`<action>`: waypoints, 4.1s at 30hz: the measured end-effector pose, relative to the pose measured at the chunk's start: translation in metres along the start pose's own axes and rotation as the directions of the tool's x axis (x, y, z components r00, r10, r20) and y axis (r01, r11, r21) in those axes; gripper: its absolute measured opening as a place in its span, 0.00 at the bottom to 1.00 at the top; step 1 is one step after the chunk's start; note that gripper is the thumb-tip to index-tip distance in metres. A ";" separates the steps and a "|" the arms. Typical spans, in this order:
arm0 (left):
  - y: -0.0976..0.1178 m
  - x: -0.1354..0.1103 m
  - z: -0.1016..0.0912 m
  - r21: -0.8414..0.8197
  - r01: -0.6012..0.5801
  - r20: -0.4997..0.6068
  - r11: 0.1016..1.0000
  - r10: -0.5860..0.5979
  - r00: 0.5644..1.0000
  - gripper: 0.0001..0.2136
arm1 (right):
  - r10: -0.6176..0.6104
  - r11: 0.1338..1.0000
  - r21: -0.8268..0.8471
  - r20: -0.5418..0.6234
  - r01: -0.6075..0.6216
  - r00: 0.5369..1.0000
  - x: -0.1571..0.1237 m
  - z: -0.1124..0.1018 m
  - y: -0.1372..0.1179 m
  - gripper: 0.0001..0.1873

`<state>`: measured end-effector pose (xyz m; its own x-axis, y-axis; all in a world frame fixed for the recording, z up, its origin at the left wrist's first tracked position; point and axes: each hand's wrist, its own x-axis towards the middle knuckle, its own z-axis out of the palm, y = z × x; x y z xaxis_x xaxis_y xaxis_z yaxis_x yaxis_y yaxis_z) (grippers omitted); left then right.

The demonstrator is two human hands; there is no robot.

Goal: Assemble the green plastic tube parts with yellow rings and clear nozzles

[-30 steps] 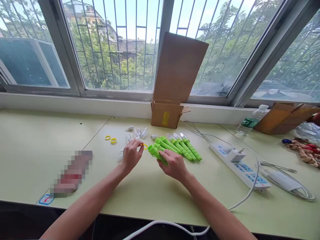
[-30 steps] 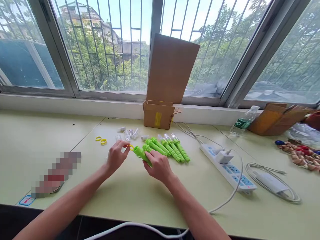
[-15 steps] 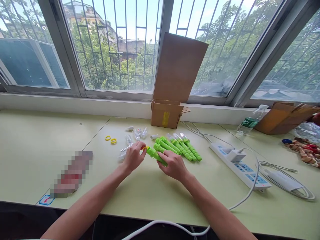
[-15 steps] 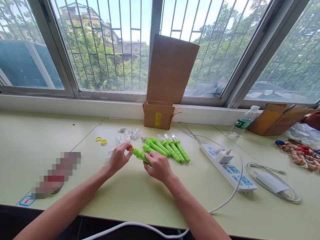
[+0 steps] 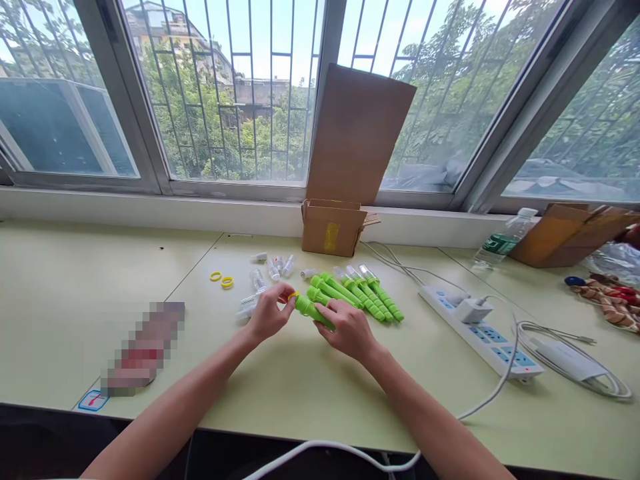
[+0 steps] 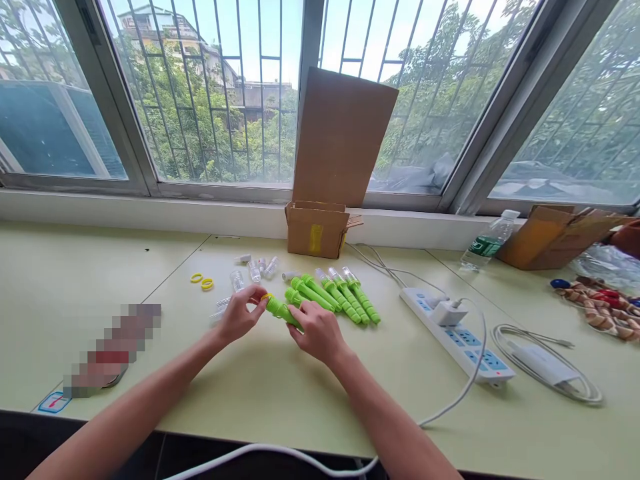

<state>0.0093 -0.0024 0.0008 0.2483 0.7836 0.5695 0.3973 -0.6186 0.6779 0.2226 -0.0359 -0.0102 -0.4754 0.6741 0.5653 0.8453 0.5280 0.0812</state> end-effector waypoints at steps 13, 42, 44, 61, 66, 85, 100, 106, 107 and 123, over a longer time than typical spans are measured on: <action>-0.002 -0.002 -0.003 0.026 -0.102 0.062 0.994 0.100 0.993 0.04 | 0.023 1.000 -0.012 -0.011 -0.023 1.000 0.001 0.000 0.000 0.13; 0.005 -0.007 0.000 -0.057 -0.182 0.190 0.982 0.190 0.963 0.05 | -0.040 0.984 0.175 0.044 0.032 0.998 -0.001 0.005 -0.006 0.34; 0.005 -0.007 0.002 -0.046 -0.187 0.185 0.981 0.192 0.964 0.05 | -0.037 0.982 0.188 0.059 0.025 0.998 -0.001 0.006 -0.006 0.32; 0.004 -0.008 0.005 0.045 -0.215 0.147 0.976 0.206 0.967 0.06 | 0.021 0.972 0.235 0.015 -0.024 1.000 -0.002 0.010 -0.002 0.25; 0.004 -0.008 0.005 0.044 -0.199 0.164 0.979 0.189 0.968 0.05 | 0.017 0.967 0.253 0.023 -0.022 1.000 -0.002 0.010 -0.002 0.24; 0.002 -0.005 0.004 0.010 -0.179 0.229 0.984 0.172 0.958 0.05 | 0.007 0.973 0.230 0.068 -0.023 0.998 -0.003 0.011 -0.002 0.26; 0.009 -0.008 0.006 -0.139 -0.081 0.197 0.987 0.108 0.975 0.11 | 0.019 0.963 0.267 0.056 -0.033 0.998 -0.001 0.009 -0.005 0.28; 0.010 -0.009 0.007 -0.121 -0.089 0.191 0.989 0.111 0.975 0.11 | 0.028 0.959 0.280 0.068 -0.046 0.997 -0.001 0.010 -0.005 0.29; 0.010 -0.009 0.007 -0.113 -0.097 0.186 0.989 0.117 0.975 0.10 | 0.030 0.959 0.280 0.072 -0.049 0.997 -0.001 0.010 -0.005 0.29; 0.015 -0.012 0.005 -0.016 -0.298 0.168 0.955 0.296 0.940 0.11 | 0.042 0.964 0.257 0.081 -0.061 0.996 -0.003 0.011 -0.002 0.28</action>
<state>0.0165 -0.0203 0.0019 0.4997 0.5635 0.6579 0.2911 -0.8246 0.4851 0.2192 -0.0334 -0.0206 -0.4579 0.7350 0.5001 0.7816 0.6009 -0.1676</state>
